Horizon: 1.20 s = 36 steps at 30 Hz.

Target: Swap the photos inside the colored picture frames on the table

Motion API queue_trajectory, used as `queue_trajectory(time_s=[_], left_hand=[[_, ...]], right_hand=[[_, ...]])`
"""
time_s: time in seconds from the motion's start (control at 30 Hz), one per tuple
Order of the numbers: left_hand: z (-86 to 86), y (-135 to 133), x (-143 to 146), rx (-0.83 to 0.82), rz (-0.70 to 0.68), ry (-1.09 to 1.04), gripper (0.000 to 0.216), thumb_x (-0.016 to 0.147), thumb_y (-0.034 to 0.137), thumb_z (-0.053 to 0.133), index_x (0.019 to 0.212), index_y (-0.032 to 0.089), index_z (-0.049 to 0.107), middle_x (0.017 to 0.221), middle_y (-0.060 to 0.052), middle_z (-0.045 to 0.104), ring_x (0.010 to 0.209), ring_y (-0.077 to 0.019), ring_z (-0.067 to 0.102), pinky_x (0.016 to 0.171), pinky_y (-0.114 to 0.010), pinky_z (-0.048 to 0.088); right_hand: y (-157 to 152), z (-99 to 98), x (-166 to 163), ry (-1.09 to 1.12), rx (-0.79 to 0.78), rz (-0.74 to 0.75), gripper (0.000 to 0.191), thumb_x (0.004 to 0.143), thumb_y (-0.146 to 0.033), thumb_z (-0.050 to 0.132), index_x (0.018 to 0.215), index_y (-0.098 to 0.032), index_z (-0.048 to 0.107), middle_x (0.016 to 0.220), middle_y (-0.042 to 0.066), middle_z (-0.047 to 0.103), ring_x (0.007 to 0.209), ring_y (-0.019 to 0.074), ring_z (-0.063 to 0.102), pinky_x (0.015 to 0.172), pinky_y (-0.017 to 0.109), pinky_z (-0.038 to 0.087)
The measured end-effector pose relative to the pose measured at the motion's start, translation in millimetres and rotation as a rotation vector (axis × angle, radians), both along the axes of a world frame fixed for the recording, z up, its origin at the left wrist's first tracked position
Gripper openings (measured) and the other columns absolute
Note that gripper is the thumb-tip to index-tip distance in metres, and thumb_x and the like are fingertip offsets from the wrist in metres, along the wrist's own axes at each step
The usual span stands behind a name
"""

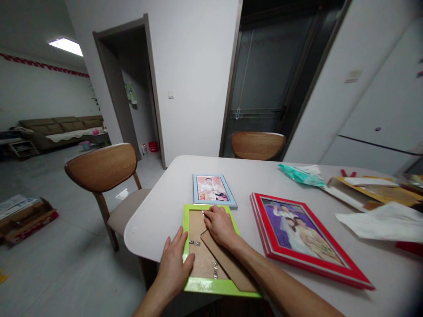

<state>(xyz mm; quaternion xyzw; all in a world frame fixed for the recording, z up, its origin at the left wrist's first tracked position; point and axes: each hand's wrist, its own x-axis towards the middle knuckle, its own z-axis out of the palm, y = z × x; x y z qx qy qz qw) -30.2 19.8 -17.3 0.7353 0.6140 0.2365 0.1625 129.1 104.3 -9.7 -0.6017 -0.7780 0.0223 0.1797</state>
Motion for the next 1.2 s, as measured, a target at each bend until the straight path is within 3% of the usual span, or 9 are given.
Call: queue_trajectory(time_s=[0.17,0.37,0.53,0.77,0.97,1.1,1.2], left_hand=[[-1.4,0,0,0.012,0.003,-0.003,0.049,0.071,0.021,0.041,0.118,0.007,0.041,0.131,-0.013,0.035,0.121,-0.0187,0.030,0.101,-0.040,0.018],[-5.3,0,-1,0.024,0.010,-0.082,0.051,0.069,0.022,0.042,0.118,0.008,0.041,0.130,-0.013,0.036,0.121,-0.0201,0.030,0.101,-0.041,0.017],[-3.4,-1,1,0.017,0.001,-0.063,0.050,0.071,0.022,0.039,0.118,0.007,0.041,0.129,-0.014,0.037,0.121,-0.0204,0.029,0.101,-0.042,0.018],[-5.2,0,1,0.021,0.009,-0.071,0.049,0.070,0.021,0.041,0.118,0.011,0.042,0.130,-0.011,0.037,0.120,-0.0189,0.031,0.101,-0.041,0.018],[-5.9,-1,0,0.023,0.014,-0.110,0.049,0.069,0.021,0.043,0.117,0.012,0.043,0.130,-0.011,0.036,0.120,-0.0200,0.031,0.100,-0.042,0.019],[-3.9,-2,2,0.014,0.010,-0.091,0.049,0.070,0.020,0.042,0.118,0.010,0.042,0.130,-0.012,0.036,0.121,-0.0199,0.029,0.101,-0.043,0.018],[-4.0,-1,4,0.012,0.011,-0.059,0.048,0.071,0.019,0.041,0.118,0.011,0.041,0.130,-0.012,0.036,0.122,-0.0193,0.028,0.101,-0.043,0.017]], right_hand=[[-1,5.3,-2,0.006,-0.024,0.013,0.026,0.081,-0.031,0.038,0.095,-0.030,0.060,0.091,0.005,0.053,0.084,0.0180,0.043,0.068,0.028,0.029],[-21,15.9,-5,0.065,0.012,0.082,0.027,0.078,-0.028,0.043,0.099,-0.023,0.059,0.094,0.006,0.055,0.088,0.0176,0.045,0.076,0.029,0.031],[-48,15.7,-16,0.180,-0.028,0.274,0.019,0.074,-0.033,0.050,0.080,-0.022,0.064,0.085,0.003,0.057,0.085,0.0166,0.047,0.074,0.026,0.033],[-44,14.4,-26,0.199,-0.034,0.194,0.013,0.073,-0.025,0.052,0.072,-0.018,0.063,0.079,0.005,0.058,0.082,0.0167,0.048,0.073,0.026,0.035],[-57,28.8,6,0.329,-0.187,0.416,0.019,0.073,-0.022,0.049,0.086,-0.018,0.063,0.092,0.006,0.057,0.089,0.0156,0.048,0.081,0.027,0.035],[-77,33.0,34,0.290,-0.296,0.514,0.020,0.065,-0.017,0.057,0.081,-0.025,0.064,0.110,0.003,0.048,0.104,0.0173,0.041,0.091,0.032,0.029],[-84,31.1,38,0.253,-0.300,0.511,0.016,0.063,-0.019,0.060,0.076,-0.027,0.066,0.112,0.001,0.047,0.106,0.0188,0.039,0.094,0.036,0.024]])
